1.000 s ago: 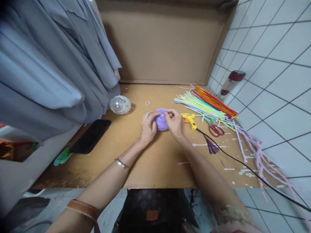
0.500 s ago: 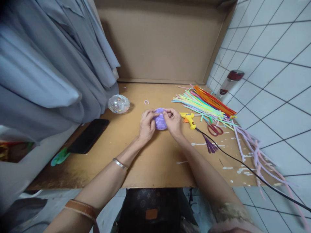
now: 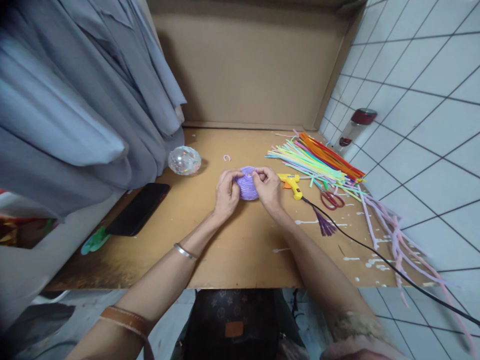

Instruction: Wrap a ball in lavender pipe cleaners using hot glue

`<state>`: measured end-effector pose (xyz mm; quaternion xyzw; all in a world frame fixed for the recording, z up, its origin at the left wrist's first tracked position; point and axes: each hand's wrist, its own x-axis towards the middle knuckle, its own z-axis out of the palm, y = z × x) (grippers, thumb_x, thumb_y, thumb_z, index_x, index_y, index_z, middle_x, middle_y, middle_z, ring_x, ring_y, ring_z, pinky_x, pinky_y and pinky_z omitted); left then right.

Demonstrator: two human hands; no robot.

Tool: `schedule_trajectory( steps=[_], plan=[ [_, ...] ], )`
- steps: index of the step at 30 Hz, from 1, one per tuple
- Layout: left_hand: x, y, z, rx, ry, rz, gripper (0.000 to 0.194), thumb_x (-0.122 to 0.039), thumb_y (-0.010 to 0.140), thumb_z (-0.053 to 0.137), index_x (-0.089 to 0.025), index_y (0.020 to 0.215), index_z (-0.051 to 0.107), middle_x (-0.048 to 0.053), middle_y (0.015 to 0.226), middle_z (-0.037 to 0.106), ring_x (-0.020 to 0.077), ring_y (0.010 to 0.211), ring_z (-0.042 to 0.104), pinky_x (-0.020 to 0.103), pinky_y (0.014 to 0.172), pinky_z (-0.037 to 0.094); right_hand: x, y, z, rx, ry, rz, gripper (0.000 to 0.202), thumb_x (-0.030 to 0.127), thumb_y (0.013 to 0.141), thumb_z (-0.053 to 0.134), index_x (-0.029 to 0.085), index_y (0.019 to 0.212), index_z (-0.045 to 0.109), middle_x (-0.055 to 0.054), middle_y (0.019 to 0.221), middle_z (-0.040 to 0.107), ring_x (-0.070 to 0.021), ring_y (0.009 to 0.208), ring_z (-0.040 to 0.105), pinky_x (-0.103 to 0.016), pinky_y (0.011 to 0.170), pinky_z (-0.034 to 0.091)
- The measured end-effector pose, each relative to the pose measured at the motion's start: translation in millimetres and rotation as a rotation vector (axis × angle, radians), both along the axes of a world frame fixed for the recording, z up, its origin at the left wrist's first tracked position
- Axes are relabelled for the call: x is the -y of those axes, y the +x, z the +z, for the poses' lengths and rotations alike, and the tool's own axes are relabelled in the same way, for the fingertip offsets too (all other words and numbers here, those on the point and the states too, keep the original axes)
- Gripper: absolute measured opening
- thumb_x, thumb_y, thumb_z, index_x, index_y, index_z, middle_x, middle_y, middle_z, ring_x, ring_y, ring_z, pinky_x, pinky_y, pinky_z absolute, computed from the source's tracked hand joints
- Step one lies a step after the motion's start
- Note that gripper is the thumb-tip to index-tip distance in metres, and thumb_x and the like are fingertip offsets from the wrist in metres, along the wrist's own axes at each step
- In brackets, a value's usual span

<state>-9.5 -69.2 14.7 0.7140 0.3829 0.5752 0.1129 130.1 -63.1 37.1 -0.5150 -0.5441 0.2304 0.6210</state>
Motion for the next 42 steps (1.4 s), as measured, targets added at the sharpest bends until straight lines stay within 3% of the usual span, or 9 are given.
schedule_trajectory(
  steps=[10,25,29,34,42],
  plan=[
    [-0.4,1.5,-4.8,-0.063,0.010,0.017,0.046,-0.005,0.083,0.040,-0.023,0.115,0.067,0.009,0.116,0.064,0.0216,0.111,0.057,0.039,0.102,0.047,-0.2,-1.1,-1.2,0.040,0.033,-0.011,0.015,0.035,0.073,0.061,0.021,0.076,0.065,0.002,0.065,0.055,-0.0134,0.060,0.046,-0.030,0.062,0.040],
    [-6.4,0.7,-5.9,0.067,-0.048,-0.048,0.044,-0.006,0.083,0.043,-0.022,0.107,0.075,0.009,0.117,0.068,0.0202,0.116,0.062,0.041,0.105,0.050,3.9,0.4,-0.3,0.039,0.034,0.034,0.022,0.042,0.079,0.059,0.020,0.081,0.066,-0.001,0.073,0.065,-0.0149,0.063,0.054,-0.030,0.064,0.046],
    [-3.0,0.3,0.7,0.134,-0.124,-0.049,0.037,-0.009,0.084,0.047,-0.022,0.101,0.077,0.008,0.113,0.069,0.0200,0.113,0.064,0.041,0.103,0.052,5.6,-1.4,1.1,0.044,0.024,0.034,0.021,0.041,0.079,0.060,0.021,0.080,0.065,-0.001,0.072,0.063,-0.0143,0.062,0.053,-0.030,0.063,0.046],
    [2.2,1.2,7.7,0.183,-0.156,-0.019,0.014,-0.025,0.087,0.065,-0.022,0.095,0.076,0.007,0.106,0.069,0.0210,0.108,0.065,0.042,0.100,0.052,7.6,-2.6,2.0,0.098,0.039,0.034,0.021,0.041,0.080,0.058,0.021,0.079,0.064,0.000,0.071,0.060,-0.0136,0.062,0.050,-0.029,0.062,0.044],
    [4.3,2.4,8.4,0.128,-0.144,0.059,0.010,-0.028,0.088,0.066,-0.021,0.094,0.069,0.004,0.098,0.067,0.0206,0.100,0.061,0.039,0.094,0.049,8.5,-3.4,1.0,0.150,0.090,0.032,0.017,0.036,0.080,0.058,0.021,0.078,0.064,0.001,0.071,0.058,-0.0139,0.063,0.049,-0.030,0.065,0.042]
  ],
)
